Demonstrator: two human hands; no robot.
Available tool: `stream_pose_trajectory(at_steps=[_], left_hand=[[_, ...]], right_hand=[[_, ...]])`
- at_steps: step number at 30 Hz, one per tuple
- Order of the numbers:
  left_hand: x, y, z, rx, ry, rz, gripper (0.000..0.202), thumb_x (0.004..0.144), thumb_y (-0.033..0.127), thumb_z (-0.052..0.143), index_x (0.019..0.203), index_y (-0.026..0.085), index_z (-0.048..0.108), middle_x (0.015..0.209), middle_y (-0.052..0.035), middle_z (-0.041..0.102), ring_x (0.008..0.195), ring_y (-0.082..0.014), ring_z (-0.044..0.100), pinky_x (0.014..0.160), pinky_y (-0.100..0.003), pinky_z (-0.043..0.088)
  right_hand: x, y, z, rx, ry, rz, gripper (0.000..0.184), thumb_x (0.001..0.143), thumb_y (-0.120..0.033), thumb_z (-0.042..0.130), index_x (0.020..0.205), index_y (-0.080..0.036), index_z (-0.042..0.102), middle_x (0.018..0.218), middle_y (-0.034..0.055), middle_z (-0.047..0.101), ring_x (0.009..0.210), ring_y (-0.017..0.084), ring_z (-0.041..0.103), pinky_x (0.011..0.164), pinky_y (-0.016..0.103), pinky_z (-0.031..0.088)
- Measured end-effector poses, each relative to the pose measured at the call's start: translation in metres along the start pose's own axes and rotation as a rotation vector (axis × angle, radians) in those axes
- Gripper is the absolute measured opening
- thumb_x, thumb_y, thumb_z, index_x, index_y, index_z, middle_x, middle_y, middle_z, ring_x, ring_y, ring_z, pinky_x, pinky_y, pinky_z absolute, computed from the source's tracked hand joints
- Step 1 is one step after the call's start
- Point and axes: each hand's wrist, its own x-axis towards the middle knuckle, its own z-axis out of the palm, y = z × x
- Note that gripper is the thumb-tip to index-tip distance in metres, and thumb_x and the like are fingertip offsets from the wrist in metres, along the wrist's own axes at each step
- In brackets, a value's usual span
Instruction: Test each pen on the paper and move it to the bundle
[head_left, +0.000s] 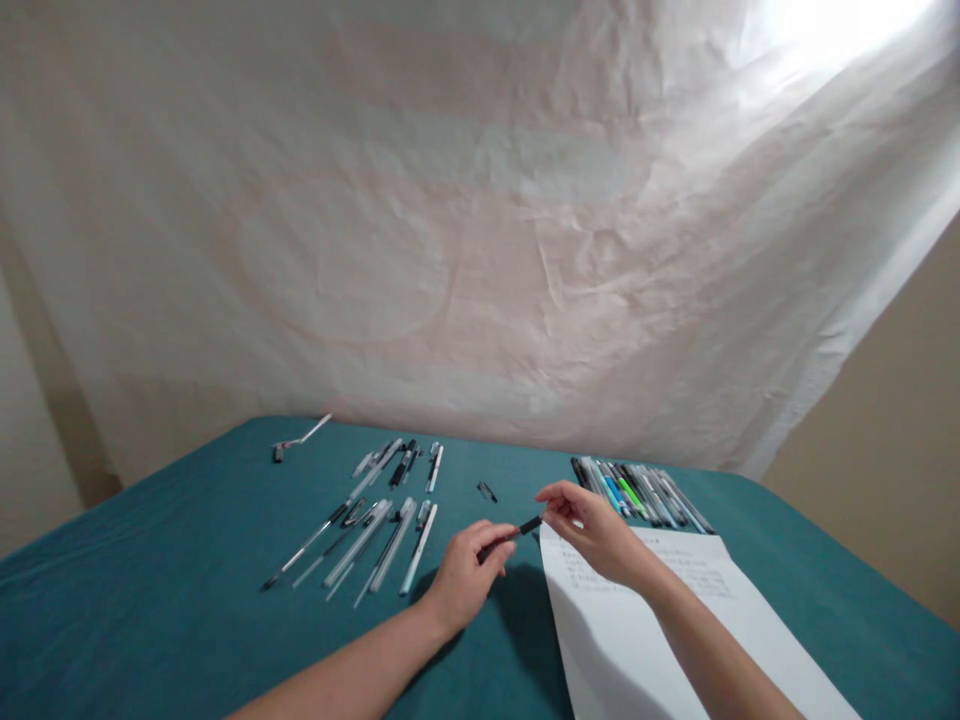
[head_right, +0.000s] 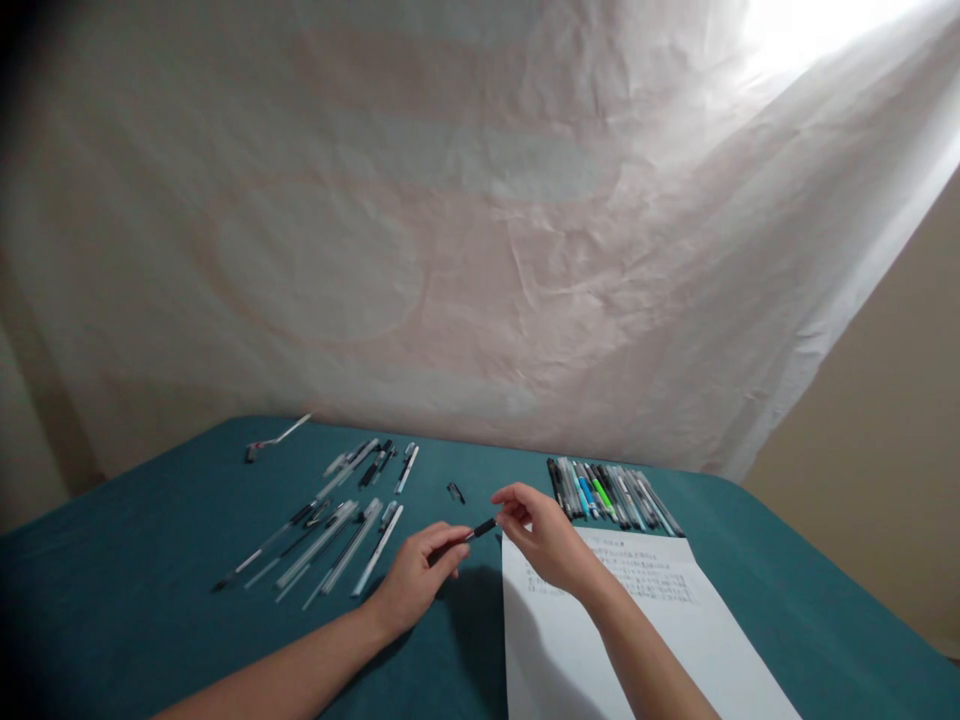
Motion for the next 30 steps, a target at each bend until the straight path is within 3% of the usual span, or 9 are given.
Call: stream_pose_trajectory(at_steps=[4, 8, 13, 16, 18, 22, 26, 30], left_hand=[[-0.001, 0.004, -0.001, 0.012, -0.017, 0.006, 0.029, 0.082, 0.034, 0.05, 0.101, 0.017, 0.065, 0.081, -0.0041, 0.058, 0.062, -0.013, 0.055, 0.061, -0.024, 0.046], [-0.001, 0.007, 0.0, 0.005, -0.016, 0.009, 0.028, 0.082, 0.033, 0.05, 0.1, 0.017, 0.065, 0.08, -0.0042, 0.06, 0.059, -0.0121, 0.056, 0.06, -0.024, 0.046], [0.0, 0.005, 0.002, -0.095, -0.035, -0.088, 0.035, 0.082, 0.037, 0.05, 0.105, 0.013, 0.061, 0.082, -0.0068, 0.064, 0.059, -0.0138, 0.06, 0.05, -0.022, 0.044], [0.0, 0.004, 0.003, -0.126, -0.049, -0.114, 0.036, 0.081, 0.037, 0.051, 0.105, 0.013, 0.061, 0.081, -0.007, 0.065, 0.06, -0.0149, 0.061, 0.049, -0.022, 0.044], [0.0, 0.004, 0.003, -0.14, -0.062, -0.118, 0.035, 0.081, 0.037, 0.052, 0.105, 0.013, 0.061, 0.08, -0.0067, 0.065, 0.061, -0.0152, 0.062, 0.049, -0.022, 0.044], [-0.001, 0.003, 0.003, -0.155, -0.068, -0.129, 0.035, 0.081, 0.036, 0.052, 0.105, 0.013, 0.061, 0.079, -0.0064, 0.065, 0.063, -0.0162, 0.063, 0.05, -0.022, 0.045], [-0.001, 0.003, 0.003, -0.153, -0.08, -0.137, 0.035, 0.08, 0.036, 0.052, 0.105, 0.013, 0.061, 0.079, -0.0067, 0.065, 0.063, -0.0171, 0.064, 0.051, -0.024, 0.046], [0.0, 0.005, 0.002, -0.165, -0.074, -0.138, 0.034, 0.081, 0.036, 0.051, 0.104, 0.013, 0.061, 0.077, -0.0059, 0.064, 0.062, -0.0168, 0.064, 0.05, -0.023, 0.046]], right_hand=[[0.0, -0.002, 0.003, -0.03, -0.016, 0.033, 0.023, 0.083, -0.037, 0.048, 0.094, -0.019, 0.057, 0.063, -0.002, 0.051, 0.056, 0.01, 0.047, 0.051, 0.022, 0.037], [0.001, 0.002, 0.002, 0.128, -0.067, 0.128, 0.035, 0.083, -0.045, 0.046, 0.103, -0.017, 0.051, 0.055, -0.0043, 0.049, 0.049, 0.01, 0.049, 0.046, 0.022, 0.039], [0.001, 0.01, -0.003, 0.318, -0.102, 0.188, 0.054, 0.073, -0.047, 0.061, 0.117, -0.016, 0.049, 0.078, 0.0033, 0.059, 0.06, 0.012, 0.056, 0.048, 0.023, 0.045], [0.001, 0.01, 0.0, 0.446, -0.117, 0.191, 0.049, 0.074, -0.047, 0.059, 0.113, -0.018, 0.056, 0.1, 0.0089, 0.059, 0.074, 0.014, 0.057, 0.055, 0.025, 0.047], [0.002, 0.009, 0.004, 0.507, -0.097, 0.194, 0.044, 0.075, -0.048, 0.058, 0.108, -0.018, 0.061, 0.1, 0.009, 0.061, 0.078, 0.015, 0.057, 0.059, 0.026, 0.047], [0.004, 0.013, 0.016, 0.507, 0.022, 0.244, 0.037, 0.072, -0.048, 0.062, 0.088, -0.014, 0.067, 0.074, 0.0042, 0.062, 0.064, 0.012, 0.054, 0.055, 0.023, 0.042], [0.005, 0.015, 0.023, 0.53, 0.136, 0.294, 0.032, 0.07, -0.046, 0.065, 0.065, -0.014, 0.06, 0.055, -0.0022, 0.053, 0.049, 0.007, 0.045, 0.049, 0.02, 0.037], [0.003, 0.007, 0.025, 0.655, 0.043, 0.265, 0.033, 0.073, -0.045, 0.063, 0.089, -0.017, 0.064, 0.084, 0.0049, 0.062, 0.066, 0.011, 0.054, 0.053, 0.021, 0.041]])
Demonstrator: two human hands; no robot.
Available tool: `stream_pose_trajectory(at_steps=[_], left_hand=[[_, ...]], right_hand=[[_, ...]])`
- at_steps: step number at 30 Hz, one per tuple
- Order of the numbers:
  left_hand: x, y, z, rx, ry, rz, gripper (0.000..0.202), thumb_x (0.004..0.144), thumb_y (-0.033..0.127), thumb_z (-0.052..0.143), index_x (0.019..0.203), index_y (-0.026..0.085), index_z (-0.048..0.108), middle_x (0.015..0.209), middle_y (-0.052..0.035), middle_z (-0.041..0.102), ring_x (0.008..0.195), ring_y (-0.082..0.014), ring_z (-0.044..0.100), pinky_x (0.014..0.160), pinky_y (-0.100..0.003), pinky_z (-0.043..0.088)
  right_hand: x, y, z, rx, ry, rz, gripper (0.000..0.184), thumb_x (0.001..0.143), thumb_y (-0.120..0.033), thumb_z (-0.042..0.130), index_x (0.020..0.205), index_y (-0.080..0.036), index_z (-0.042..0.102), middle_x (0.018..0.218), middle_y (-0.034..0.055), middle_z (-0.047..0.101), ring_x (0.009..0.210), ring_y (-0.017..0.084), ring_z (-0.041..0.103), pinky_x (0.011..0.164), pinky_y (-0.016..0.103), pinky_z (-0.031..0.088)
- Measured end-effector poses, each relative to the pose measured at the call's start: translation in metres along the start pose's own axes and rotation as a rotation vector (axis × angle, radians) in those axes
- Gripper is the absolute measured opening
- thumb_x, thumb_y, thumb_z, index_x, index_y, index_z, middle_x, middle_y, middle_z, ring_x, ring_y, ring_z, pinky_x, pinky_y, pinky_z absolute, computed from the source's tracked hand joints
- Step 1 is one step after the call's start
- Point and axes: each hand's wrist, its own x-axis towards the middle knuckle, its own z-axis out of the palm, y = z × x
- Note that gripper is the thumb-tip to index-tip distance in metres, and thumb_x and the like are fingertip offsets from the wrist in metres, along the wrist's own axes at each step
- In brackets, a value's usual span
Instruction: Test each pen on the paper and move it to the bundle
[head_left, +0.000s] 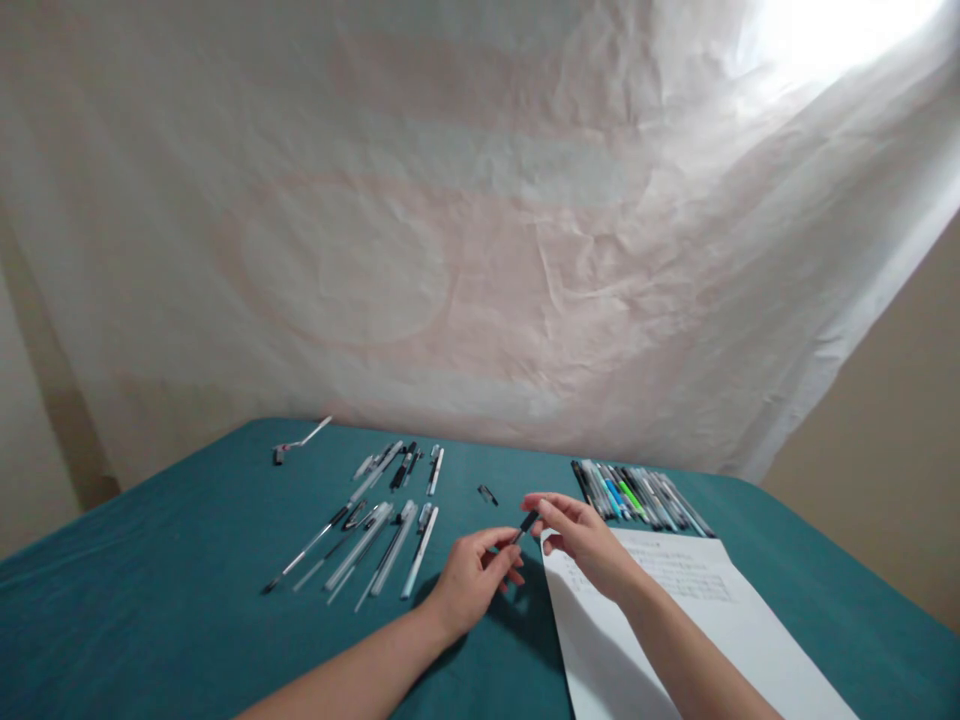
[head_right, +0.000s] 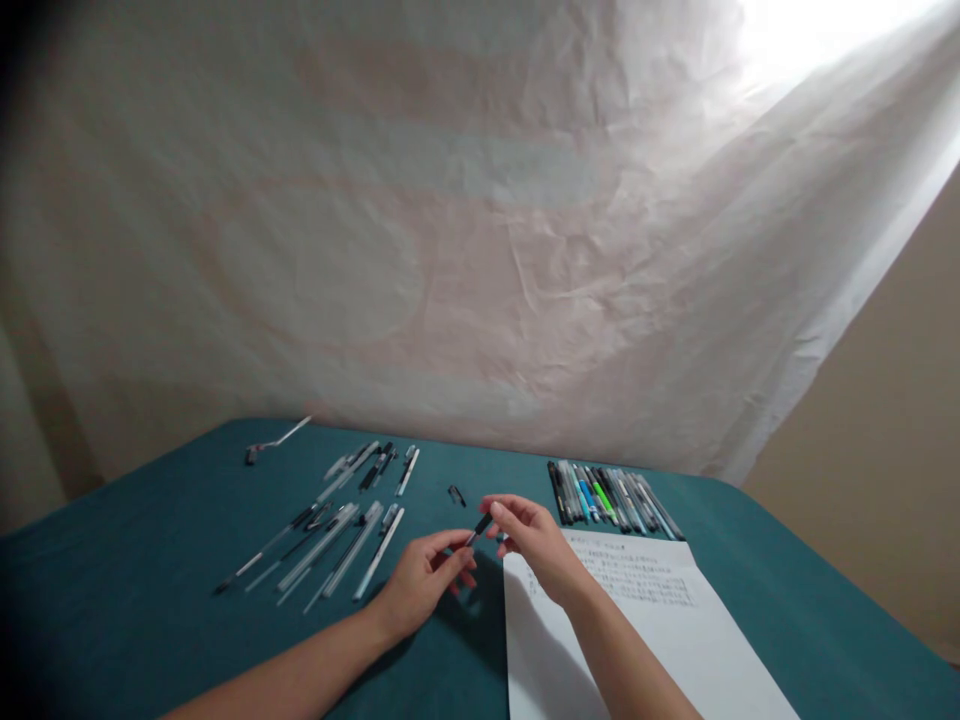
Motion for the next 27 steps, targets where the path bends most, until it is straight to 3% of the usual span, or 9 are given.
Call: stream_pose_trajectory(at_steps=[3, 9, 15, 20, 22, 27], left_hand=[[0.001, 0.001, 0.0, -0.008, 0.008, -0.006, 0.034, 0.081, 0.036, 0.051, 0.104, 0.013, 0.06, 0.076, -0.0056, 0.064, 0.062, -0.0169, 0.064, 0.048, -0.022, 0.046], [0.002, -0.004, 0.0, -0.02, 0.015, -0.011, 0.035, 0.08, 0.037, 0.052, 0.105, 0.013, 0.06, 0.077, -0.006, 0.065, 0.063, -0.0172, 0.065, 0.048, -0.022, 0.046], [0.003, -0.007, 0.0, -0.019, 0.021, -0.028, 0.036, 0.081, 0.037, 0.052, 0.106, 0.012, 0.059, 0.077, -0.0061, 0.064, 0.063, -0.0173, 0.065, 0.047, -0.022, 0.047], [0.002, 0.0, 0.0, -0.014, 0.006, -0.027, 0.035, 0.078, 0.035, 0.055, 0.103, 0.011, 0.061, 0.077, -0.0064, 0.065, 0.062, -0.0166, 0.064, 0.048, -0.022, 0.047], [0.001, 0.002, 0.001, -0.014, 0.011, -0.038, 0.036, 0.077, 0.035, 0.056, 0.103, 0.01, 0.061, 0.077, -0.0069, 0.065, 0.061, -0.0168, 0.064, 0.047, -0.022, 0.046], [0.002, 0.002, 0.001, -0.035, 0.013, -0.033, 0.037, 0.078, 0.036, 0.055, 0.105, 0.011, 0.06, 0.076, -0.0062, 0.064, 0.061, -0.0168, 0.064, 0.046, -0.021, 0.046]], right_hand=[[-0.001, 0.0, 0.001, 0.033, -0.029, 0.003, 0.039, 0.073, -0.045, 0.062, 0.102, -0.019, 0.063, 0.103, 0.0079, 0.06, 0.072, 0.012, 0.056, 0.054, 0.022, 0.042], [0.003, 0.011, 0.0, 0.044, 0.099, -0.01, 0.026, 0.069, -0.039, 0.069, 0.079, -0.015, 0.067, 0.071, 0.0026, 0.059, 0.061, 0.01, 0.049, 0.049, 0.02, 0.037], [0.002, 0.01, 0.003, 0.116, 0.056, -0.015, 0.033, 0.076, -0.041, 0.061, 0.101, -0.019, 0.064, 0.102, 0.0073, 0.06, 0.066, 0.01, 0.051, 0.049, 0.02, 0.037], [0.004, 0.013, 0.002, 0.084, 0.16, -0.024, 0.022, 0.071, -0.037, 0.067, 0.076, -0.015, 0.066, 0.061, -0.0012, 0.054, 0.052, 0.006, 0.043, 0.047, 0.018, 0.033], [0.004, 0.013, 0.002, 0.092, 0.164, -0.02, 0.022, 0.07, -0.037, 0.068, 0.071, -0.015, 0.064, 0.057, -0.0026, 0.052, 0.05, 0.006, 0.042, 0.046, 0.019, 0.034], [0.001, 0.011, 0.006, 0.154, 0.059, 0.024, 0.035, 0.075, -0.043, 0.061, 0.101, -0.021, 0.063, 0.1, 0.0064, 0.06, 0.065, 0.011, 0.052, 0.049, 0.021, 0.039]])
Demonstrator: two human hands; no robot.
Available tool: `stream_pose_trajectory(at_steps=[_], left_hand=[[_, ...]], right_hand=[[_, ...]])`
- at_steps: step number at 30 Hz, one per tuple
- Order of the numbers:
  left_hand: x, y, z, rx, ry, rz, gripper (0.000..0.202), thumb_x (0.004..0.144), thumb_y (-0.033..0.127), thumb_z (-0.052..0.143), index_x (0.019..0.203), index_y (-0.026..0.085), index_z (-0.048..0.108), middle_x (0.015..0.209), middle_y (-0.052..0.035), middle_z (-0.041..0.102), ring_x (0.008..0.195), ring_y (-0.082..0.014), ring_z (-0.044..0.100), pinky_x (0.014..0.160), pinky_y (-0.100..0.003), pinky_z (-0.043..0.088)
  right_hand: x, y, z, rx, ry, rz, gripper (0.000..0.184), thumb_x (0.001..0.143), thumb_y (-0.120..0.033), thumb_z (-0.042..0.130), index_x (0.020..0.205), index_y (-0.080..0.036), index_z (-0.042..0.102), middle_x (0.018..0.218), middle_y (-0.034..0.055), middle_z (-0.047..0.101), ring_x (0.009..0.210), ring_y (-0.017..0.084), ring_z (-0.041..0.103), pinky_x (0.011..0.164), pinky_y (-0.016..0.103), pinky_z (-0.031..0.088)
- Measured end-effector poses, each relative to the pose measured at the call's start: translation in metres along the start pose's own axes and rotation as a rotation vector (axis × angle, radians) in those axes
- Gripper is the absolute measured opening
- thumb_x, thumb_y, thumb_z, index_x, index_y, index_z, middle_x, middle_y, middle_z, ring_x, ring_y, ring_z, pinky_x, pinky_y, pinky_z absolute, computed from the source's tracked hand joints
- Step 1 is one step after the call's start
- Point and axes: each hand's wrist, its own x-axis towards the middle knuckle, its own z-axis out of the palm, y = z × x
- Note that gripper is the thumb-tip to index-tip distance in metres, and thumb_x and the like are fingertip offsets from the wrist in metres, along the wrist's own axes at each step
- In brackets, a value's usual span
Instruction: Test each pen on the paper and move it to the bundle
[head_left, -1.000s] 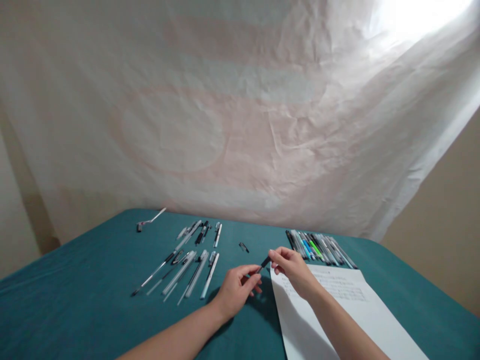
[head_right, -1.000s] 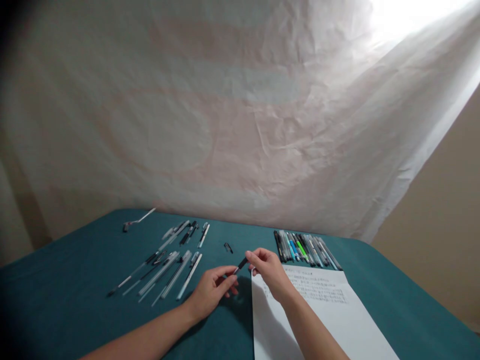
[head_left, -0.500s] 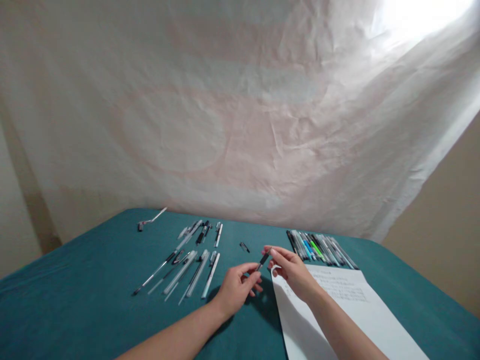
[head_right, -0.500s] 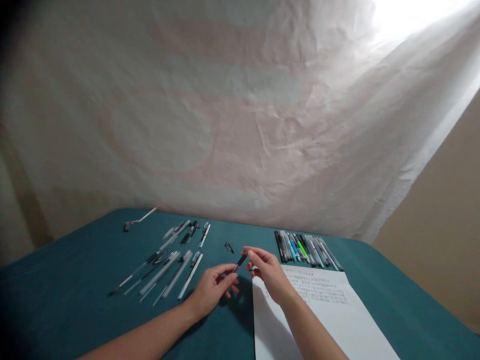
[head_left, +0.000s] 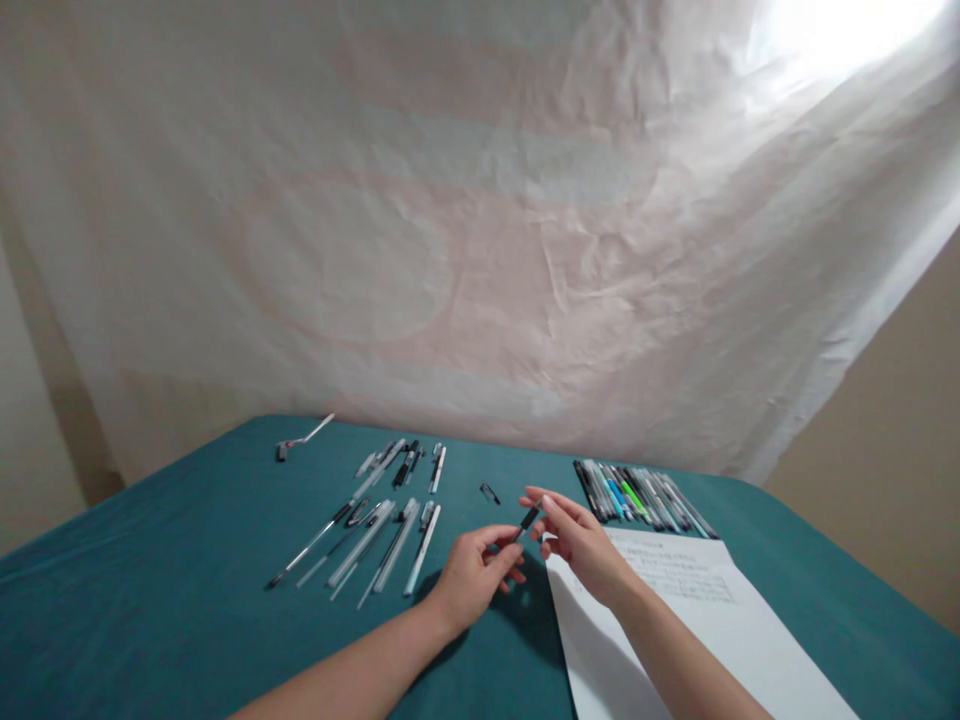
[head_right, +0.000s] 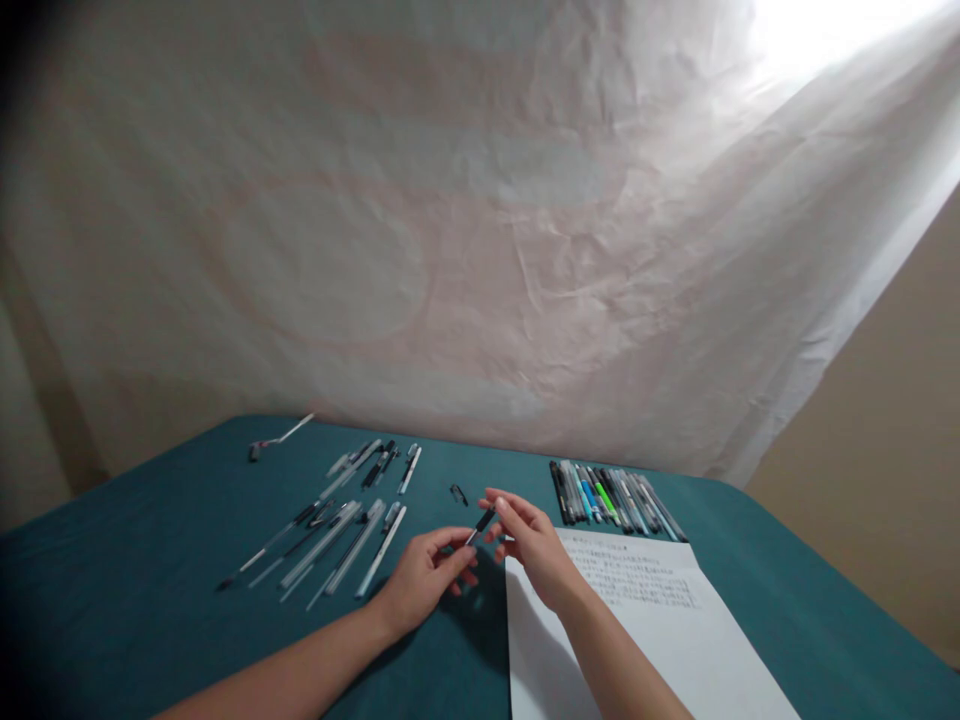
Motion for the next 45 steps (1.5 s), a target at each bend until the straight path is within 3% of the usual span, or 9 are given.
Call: stream_pose_trajectory(at_steps=[3, 10, 16, 21, 25, 28, 32, 37, 45], left_hand=[[0.0, -0.002, 0.0, 0.001, -0.006, -0.003, 0.036, 0.078, 0.036, 0.055, 0.104, 0.011, 0.06, 0.077, -0.0067, 0.065, 0.062, -0.0167, 0.064, 0.047, -0.021, 0.046], [-0.001, 0.0, 0.0, 0.016, 0.006, -0.002, 0.031, 0.076, 0.033, 0.057, 0.098, 0.011, 0.062, 0.079, -0.0065, 0.064, 0.062, -0.0172, 0.064, 0.047, -0.022, 0.046], [0.001, -0.004, -0.001, -0.015, 0.01, 0.002, 0.031, 0.077, 0.036, 0.056, 0.097, 0.012, 0.06, 0.08, -0.006, 0.064, 0.062, -0.017, 0.065, 0.047, -0.022, 0.047], [0.005, -0.009, -0.001, -0.078, 0.053, -0.033, 0.031, 0.075, 0.038, 0.058, 0.093, 0.013, 0.056, 0.075, -0.0035, 0.061, 0.058, -0.0161, 0.065, 0.043, -0.021, 0.045], [0.004, -0.009, 0.001, -0.085, 0.017, -0.044, 0.03, 0.075, 0.039, 0.059, 0.09, 0.014, 0.054, 0.078, -0.003, 0.061, 0.055, -0.0147, 0.064, 0.042, -0.019, 0.044], [-0.001, -0.003, 0.002, -0.056, -0.065, -0.009, 0.032, 0.08, 0.042, 0.053, 0.094, 0.013, 0.055, 0.078, -0.0038, 0.062, 0.059, -0.0152, 0.064, 0.05, -0.022, 0.047], [-0.011, 0.014, 0.001, 0.147, -0.193, 0.165, 0.044, 0.091, 0.042, 0.029, 0.097, 0.013, 0.061, 0.087, -0.0083, 0.064, 0.081, -0.0184, 0.062, 0.073, -0.029, 0.047], [-0.015, 0.027, 0.002, 0.535, -0.532, 0.435, 0.039, 0.091, 0.038, 0.032, 0.122, 0.024, 0.051, 0.123, -0.0068, 0.054, 0.116, -0.0217, 0.046, 0.101, -0.039, 0.028], [-0.015, 0.027, 0.005, 0.778, -0.71, 0.459, 0.04, 0.09, 0.041, 0.034, 0.127, 0.028, 0.044, 0.136, -0.0047, 0.041, 0.126, -0.0232, 0.035, 0.104, -0.044, 0.022]], right_hand=[[-0.001, 0.001, 0.002, -0.013, -0.019, -0.021, 0.033, 0.076, -0.042, 0.061, 0.1, -0.02, 0.064, 0.104, 0.0072, 0.059, 0.065, 0.01, 0.052, 0.05, 0.021, 0.038], [0.002, 0.005, 0.001, -0.084, 0.126, -0.035, 0.024, 0.068, -0.037, 0.069, 0.07, -0.014, 0.065, 0.055, -0.0027, 0.049, 0.049, 0.006, 0.04, 0.045, 0.018, 0.031], [0.003, 0.006, 0.001, -0.098, 0.074, -0.029, 0.034, 0.076, -0.043, 0.058, 0.095, -0.015, 0.063, 0.071, 0.002, 0.056, 0.056, 0.01, 0.046, 0.046, 0.02, 0.035], [0.002, 0.014, -0.002, -0.609, 0.238, -0.353, 0.028, 0.084, -0.038, 0.046, 0.101, -0.017, 0.055, 0.075, 0.0029, 0.057, 0.057, 0.012, 0.05, 0.051, 0.023, 0.04], [-0.004, 0.022, 0.001, -1.143, 0.05, -0.55, 0.034, 0.085, -0.019, 0.038, 0.116, -0.022, 0.051, 0.09, 0.0057, 0.061, 0.068, 0.015, 0.056, 0.063, 0.026, 0.043], [-0.004, 0.02, 0.001, -1.293, 0.032, -0.574, 0.037, 0.083, -0.013, 0.038, 0.114, -0.023, 0.054, 0.095, 0.0069, 0.062, 0.076, 0.017, 0.06, 0.066, 0.026, 0.043], [0.002, -0.003, -0.016, -1.138, 0.185, -0.565, 0.031, 0.083, -0.022, 0.043, 0.111, -0.024, 0.058, 0.095, 0.0065, 0.065, 0.084, 0.02, 0.06, 0.072, 0.029, 0.044], [-0.005, -0.029, -0.05, -0.766, 0.342, -0.36, 0.035, 0.08, -0.045, 0.051, 0.098, -0.018, 0.065, 0.068, 0.0039, 0.064, 0.053, 0.015, 0.054, 0.051, 0.027, 0.043], [-0.064, -0.004, -0.105, -0.744, 0.374, -0.159, 0.026, 0.074, -0.041, 0.058, 0.08, -0.016, 0.062, 0.068, 0.0016, 0.061, 0.057, 0.014, 0.055, 0.055, 0.027, 0.043]])
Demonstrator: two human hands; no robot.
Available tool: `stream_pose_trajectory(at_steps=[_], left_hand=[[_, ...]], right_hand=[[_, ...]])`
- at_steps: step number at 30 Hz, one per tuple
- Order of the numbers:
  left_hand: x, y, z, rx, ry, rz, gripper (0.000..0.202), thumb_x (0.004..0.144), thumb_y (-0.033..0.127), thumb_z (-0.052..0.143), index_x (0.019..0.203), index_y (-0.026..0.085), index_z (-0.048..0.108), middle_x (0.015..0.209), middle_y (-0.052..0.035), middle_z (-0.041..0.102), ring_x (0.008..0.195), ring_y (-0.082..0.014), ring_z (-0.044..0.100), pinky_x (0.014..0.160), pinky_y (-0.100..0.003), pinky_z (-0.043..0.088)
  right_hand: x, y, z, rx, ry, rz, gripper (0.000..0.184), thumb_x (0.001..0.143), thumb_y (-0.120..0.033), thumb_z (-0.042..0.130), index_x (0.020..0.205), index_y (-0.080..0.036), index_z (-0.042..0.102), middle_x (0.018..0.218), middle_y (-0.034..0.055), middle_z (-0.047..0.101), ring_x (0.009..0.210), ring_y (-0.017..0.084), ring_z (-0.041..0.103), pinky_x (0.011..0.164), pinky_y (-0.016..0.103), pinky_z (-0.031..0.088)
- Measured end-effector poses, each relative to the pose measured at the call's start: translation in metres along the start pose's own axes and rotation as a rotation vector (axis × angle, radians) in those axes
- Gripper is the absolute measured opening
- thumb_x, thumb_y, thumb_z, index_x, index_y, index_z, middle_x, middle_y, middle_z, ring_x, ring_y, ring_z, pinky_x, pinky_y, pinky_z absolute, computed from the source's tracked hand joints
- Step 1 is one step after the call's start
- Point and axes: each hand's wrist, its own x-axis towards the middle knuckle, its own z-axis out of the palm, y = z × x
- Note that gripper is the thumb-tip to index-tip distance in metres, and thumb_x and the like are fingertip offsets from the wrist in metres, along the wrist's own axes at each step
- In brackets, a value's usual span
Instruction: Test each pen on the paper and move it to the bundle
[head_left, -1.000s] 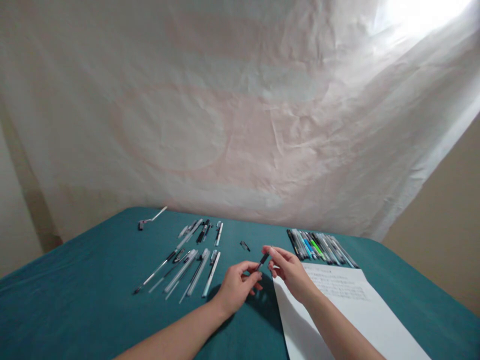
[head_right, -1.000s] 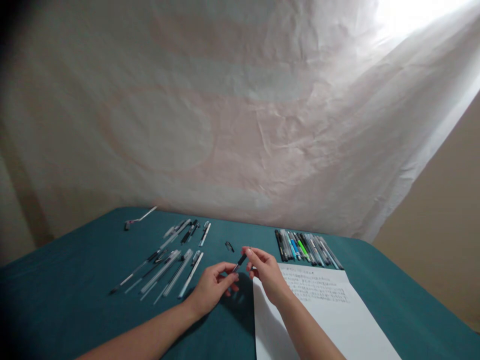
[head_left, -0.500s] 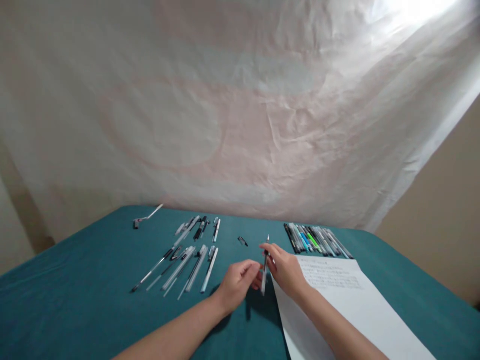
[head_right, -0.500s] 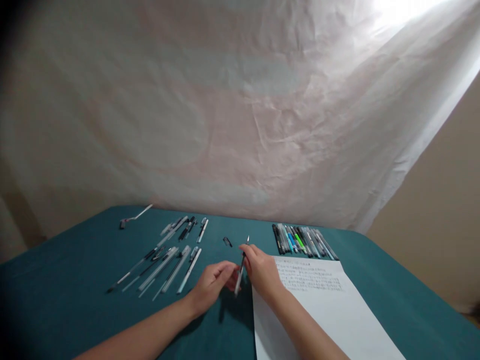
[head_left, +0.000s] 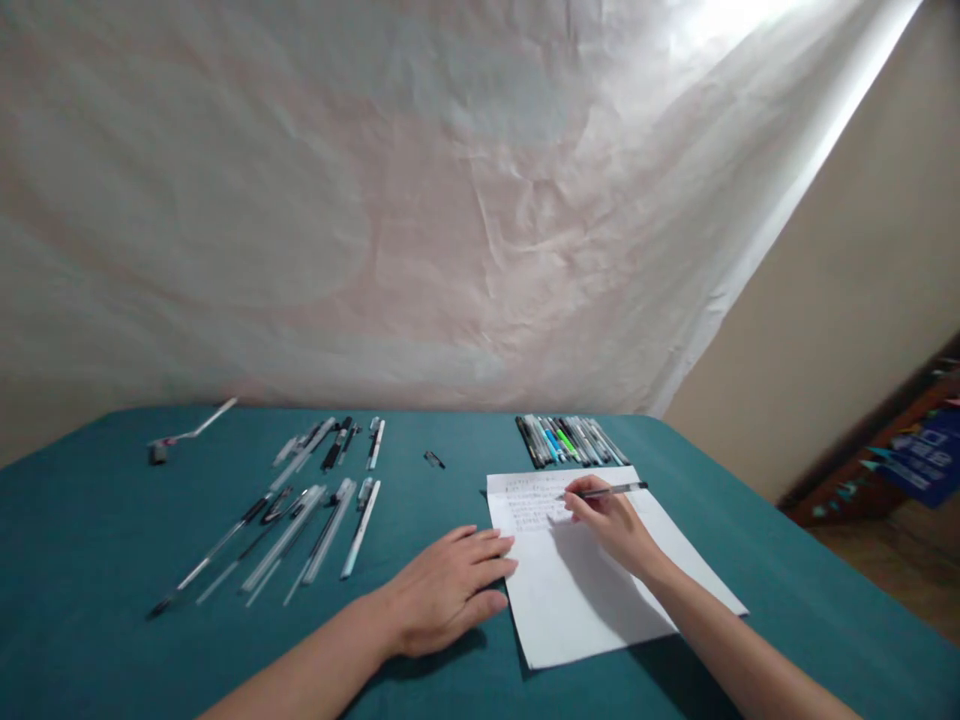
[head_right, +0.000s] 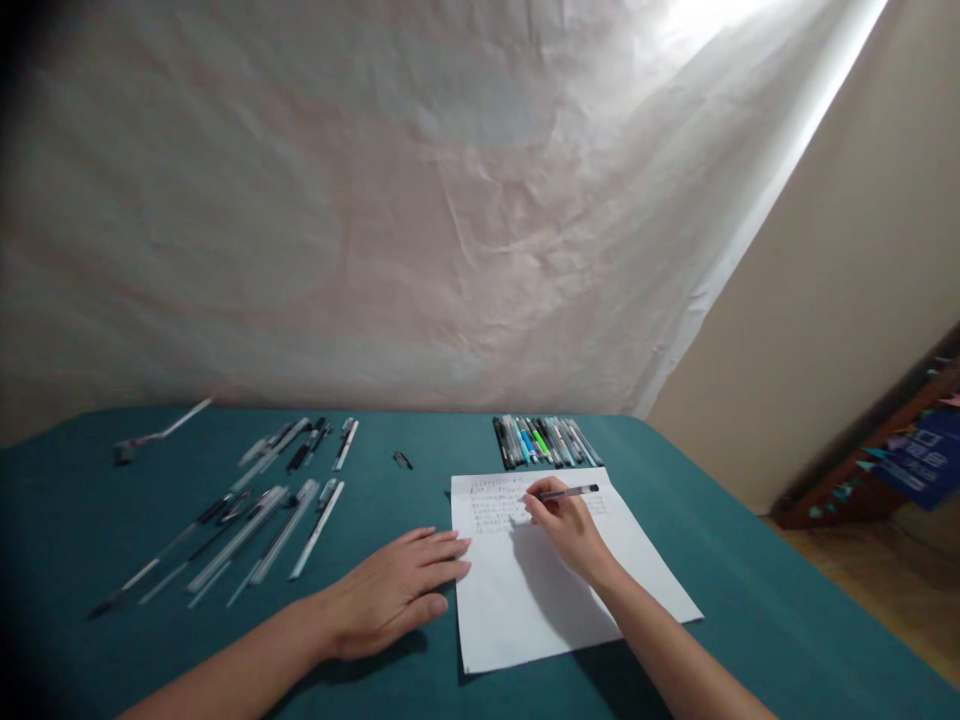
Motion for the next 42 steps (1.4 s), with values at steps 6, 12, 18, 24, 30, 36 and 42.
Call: stream_pose_trajectory(at_steps=[6, 12, 18, 24, 30, 36, 42], left_hand=[[0.002, -0.004, 0.002, 0.015, -0.02, -0.011, 0.04, 0.091, 0.043, 0.032, 0.127, 0.029, 0.044, 0.136, -0.0043, 0.042, 0.126, -0.0233, 0.035, 0.104, -0.044, 0.022], [0.004, -0.006, 0.003, -0.001, -0.027, -0.013, 0.039, 0.091, 0.042, 0.033, 0.127, 0.03, 0.044, 0.136, -0.003, 0.042, 0.126, -0.0222, 0.035, 0.105, -0.043, 0.02], [0.005, -0.007, 0.004, -0.009, -0.019, -0.014, 0.039, 0.091, 0.041, 0.033, 0.126, 0.03, 0.045, 0.136, -0.0027, 0.042, 0.126, -0.0215, 0.035, 0.106, -0.042, 0.02], [0.005, -0.006, 0.003, -0.013, -0.02, -0.018, 0.038, 0.091, 0.041, 0.033, 0.126, 0.031, 0.045, 0.136, -0.0026, 0.042, 0.126, -0.0214, 0.034, 0.105, -0.043, 0.02], [0.006, -0.006, 0.004, -0.007, -0.021, -0.015, 0.038, 0.091, 0.041, 0.033, 0.125, 0.031, 0.046, 0.135, -0.0023, 0.044, 0.125, -0.0213, 0.036, 0.105, -0.042, 0.02], [0.006, -0.007, 0.005, -0.005, -0.013, -0.017, 0.038, 0.091, 0.041, 0.033, 0.125, 0.03, 0.046, 0.135, -0.0023, 0.043, 0.125, -0.0211, 0.036, 0.105, -0.042, 0.02], [0.006, -0.007, 0.005, 0.006, -0.023, -0.031, 0.038, 0.091, 0.041, 0.032, 0.125, 0.03, 0.046, 0.136, -0.0021, 0.042, 0.126, -0.0212, 0.034, 0.105, -0.042, 0.02]], right_hand=[[-0.012, 0.024, -0.024, 0.055, 0.112, 0.089, 0.022, 0.072, -0.038, 0.06, 0.08, -0.018, 0.059, 0.067, 0.0, 0.059, 0.061, 0.014, 0.054, 0.058, 0.027, 0.041], [-0.016, 0.036, -0.028, -0.045, 0.159, 0.064, 0.022, 0.073, -0.039, 0.056, 0.065, -0.019, 0.054, 0.051, -0.0028, 0.051, 0.047, 0.011, 0.043, 0.047, 0.025, 0.033], [-0.014, 0.043, -0.032, -0.123, 0.206, 0.046, 0.018, 0.072, -0.034, 0.056, 0.06, -0.02, 0.051, 0.05, -0.004, 0.048, 0.047, 0.011, 0.04, 0.047, 0.024, 0.03], [-0.015, 0.04, -0.032, -0.122, 0.208, 0.039, 0.018, 0.07, -0.032, 0.056, 0.058, -0.02, 0.051, 0.049, -0.0041, 0.047, 0.047, 0.011, 0.039, 0.048, 0.025, 0.028], [-0.015, 0.048, -0.03, -0.153, 0.194, 0.005, 0.016, 0.073, -0.029, 0.052, 0.061, -0.02, 0.049, 0.049, -0.0051, 0.042, 0.046, 0.01, 0.038, 0.046, 0.024, 0.027], [-0.015, 0.048, -0.032, -0.141, 0.178, 0.022, 0.015, 0.071, -0.029, 0.053, 0.06, -0.02, 0.047, 0.047, -0.0058, 0.041, 0.044, 0.01, 0.036, 0.045, 0.024, 0.027], [-0.015, 0.043, -0.032, -0.111, 0.206, 0.03, 0.017, 0.07, -0.031, 0.055, 0.059, -0.02, 0.048, 0.047, -0.0054, 0.041, 0.044, 0.01, 0.036, 0.046, 0.024, 0.026]])
